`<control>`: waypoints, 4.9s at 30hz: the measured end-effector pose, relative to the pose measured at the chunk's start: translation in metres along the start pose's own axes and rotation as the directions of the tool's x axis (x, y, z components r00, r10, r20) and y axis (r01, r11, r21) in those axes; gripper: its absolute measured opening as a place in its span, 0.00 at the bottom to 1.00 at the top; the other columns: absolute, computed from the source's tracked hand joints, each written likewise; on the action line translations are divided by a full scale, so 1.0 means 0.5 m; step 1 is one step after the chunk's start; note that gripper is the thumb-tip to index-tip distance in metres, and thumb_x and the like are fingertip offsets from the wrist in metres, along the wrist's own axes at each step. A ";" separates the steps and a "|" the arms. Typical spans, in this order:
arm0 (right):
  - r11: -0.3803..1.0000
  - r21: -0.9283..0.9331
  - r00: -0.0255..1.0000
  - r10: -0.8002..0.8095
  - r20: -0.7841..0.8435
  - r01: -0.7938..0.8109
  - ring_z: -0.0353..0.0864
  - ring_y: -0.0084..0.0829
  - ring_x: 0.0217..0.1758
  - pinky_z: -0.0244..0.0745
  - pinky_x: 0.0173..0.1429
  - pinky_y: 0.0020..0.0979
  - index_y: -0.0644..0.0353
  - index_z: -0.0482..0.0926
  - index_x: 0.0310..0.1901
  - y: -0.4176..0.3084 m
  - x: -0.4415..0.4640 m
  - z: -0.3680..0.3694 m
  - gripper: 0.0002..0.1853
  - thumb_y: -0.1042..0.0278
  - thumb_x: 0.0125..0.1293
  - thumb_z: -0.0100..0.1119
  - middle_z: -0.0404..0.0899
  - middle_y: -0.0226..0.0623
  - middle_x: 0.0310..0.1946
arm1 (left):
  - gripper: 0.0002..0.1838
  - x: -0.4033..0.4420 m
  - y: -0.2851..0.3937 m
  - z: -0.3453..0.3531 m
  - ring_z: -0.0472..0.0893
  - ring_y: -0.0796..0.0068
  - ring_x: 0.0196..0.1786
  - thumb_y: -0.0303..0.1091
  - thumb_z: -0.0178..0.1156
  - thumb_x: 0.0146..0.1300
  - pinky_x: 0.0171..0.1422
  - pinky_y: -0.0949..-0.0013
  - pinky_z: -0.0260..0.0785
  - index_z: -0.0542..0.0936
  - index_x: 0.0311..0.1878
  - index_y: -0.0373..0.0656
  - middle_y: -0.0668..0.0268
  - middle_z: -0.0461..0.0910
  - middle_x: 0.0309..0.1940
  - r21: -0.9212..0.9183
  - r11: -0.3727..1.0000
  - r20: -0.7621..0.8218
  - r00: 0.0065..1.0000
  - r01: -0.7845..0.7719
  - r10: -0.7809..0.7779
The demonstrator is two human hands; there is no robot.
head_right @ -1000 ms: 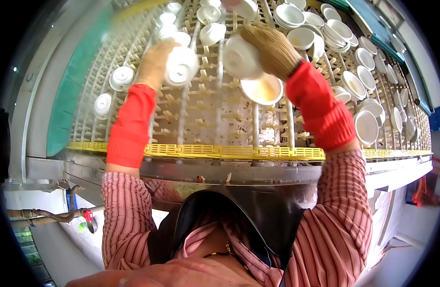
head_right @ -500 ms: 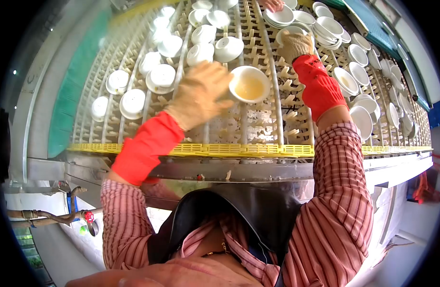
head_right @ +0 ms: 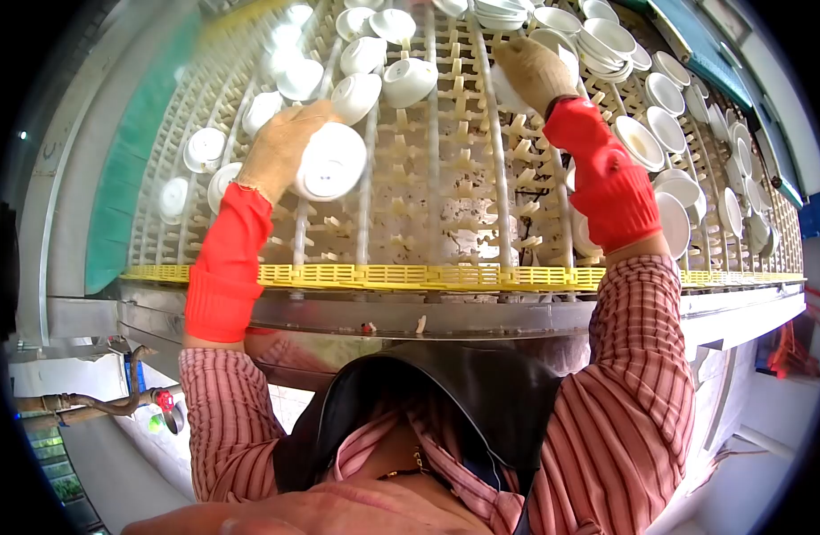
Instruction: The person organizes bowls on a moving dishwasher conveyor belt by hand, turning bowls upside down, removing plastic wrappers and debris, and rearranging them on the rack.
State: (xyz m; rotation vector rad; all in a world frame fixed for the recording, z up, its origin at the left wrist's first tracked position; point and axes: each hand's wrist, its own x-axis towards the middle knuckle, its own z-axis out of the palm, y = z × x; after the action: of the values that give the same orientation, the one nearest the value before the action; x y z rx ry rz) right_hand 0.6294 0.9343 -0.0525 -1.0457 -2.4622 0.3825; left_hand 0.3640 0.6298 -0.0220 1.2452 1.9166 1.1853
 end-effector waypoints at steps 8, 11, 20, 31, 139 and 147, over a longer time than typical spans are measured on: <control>0.943 0.126 0.951 -0.300 -0.068 0.307 0.91 0.51 0.50 0.86 0.56 0.48 0.59 0.85 0.54 -0.007 0.001 -0.007 0.13 0.61 0.79 0.59 0.90 0.47 0.45 | 0.20 -0.020 -0.044 -0.019 0.87 0.41 0.44 0.51 0.64 0.76 0.52 0.41 0.78 0.86 0.42 0.40 0.50 0.88 0.33 0.858 0.452 -0.074 0.812 -0.244 0.579; 0.997 0.002 0.981 -0.079 -0.175 0.081 0.86 0.50 0.41 0.83 0.53 0.47 0.63 0.81 0.47 0.053 -0.027 -0.031 0.18 0.53 0.84 0.57 0.86 0.46 0.38 | 0.18 -0.021 -0.059 -0.014 0.87 0.43 0.44 0.50 0.65 0.75 0.50 0.41 0.78 0.87 0.44 0.42 0.51 0.88 0.33 0.867 0.446 -0.059 0.842 -0.222 0.536; 0.871 -0.459 0.951 0.272 0.149 -0.177 0.93 0.56 0.52 0.86 0.58 0.53 0.60 0.88 0.56 0.246 -0.239 -0.192 0.31 0.38 0.66 0.73 0.92 0.53 0.45 | 0.30 0.011 -0.063 -0.020 0.87 0.36 0.57 0.63 0.49 0.81 0.64 0.39 0.76 0.91 0.52 0.47 0.47 0.91 0.52 0.826 0.516 -0.257 0.966 0.228 -0.015; 0.924 -0.090 0.921 0.379 0.089 -0.371 0.95 0.45 0.47 0.87 0.56 0.44 0.62 0.90 0.57 0.235 -0.207 -0.235 0.32 0.36 0.75 0.67 0.93 0.51 0.45 | 0.44 -0.010 -0.046 0.006 0.84 0.35 0.67 0.70 0.46 0.76 0.75 0.48 0.72 0.88 0.65 0.37 0.39 0.87 0.62 0.288 0.875 -0.458 0.858 0.390 -0.232; 0.958 -0.285 0.990 0.013 0.141 0.028 0.93 0.55 0.42 0.87 0.47 0.54 0.56 0.81 0.70 0.487 -0.389 -0.360 0.24 0.61 0.76 0.70 0.91 0.53 0.39 | 0.16 -0.096 0.284 0.502 0.89 0.71 0.61 0.41 0.58 0.84 0.65 0.66 0.84 0.89 0.56 0.40 0.62 0.91 0.51 0.278 0.925 -0.018 0.961 -0.260 0.276; 0.748 -0.421 0.788 -0.605 -0.115 0.513 0.87 0.53 0.67 0.77 0.75 0.56 0.54 0.69 0.82 0.320 -0.196 -0.358 0.44 0.60 0.66 0.80 0.85 0.44 0.70 | 0.30 -0.128 0.188 0.410 0.85 0.39 0.59 0.58 0.58 0.79 0.64 0.43 0.75 0.87 0.56 0.34 0.45 0.89 0.54 0.743 0.619 -0.265 0.961 0.254 -0.076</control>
State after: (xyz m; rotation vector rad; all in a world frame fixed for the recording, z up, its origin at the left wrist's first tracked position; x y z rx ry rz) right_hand 0.8758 0.9854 0.0094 -0.3738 -2.5094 -0.4035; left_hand 0.5958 0.6645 -0.0317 1.3116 2.7922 0.3506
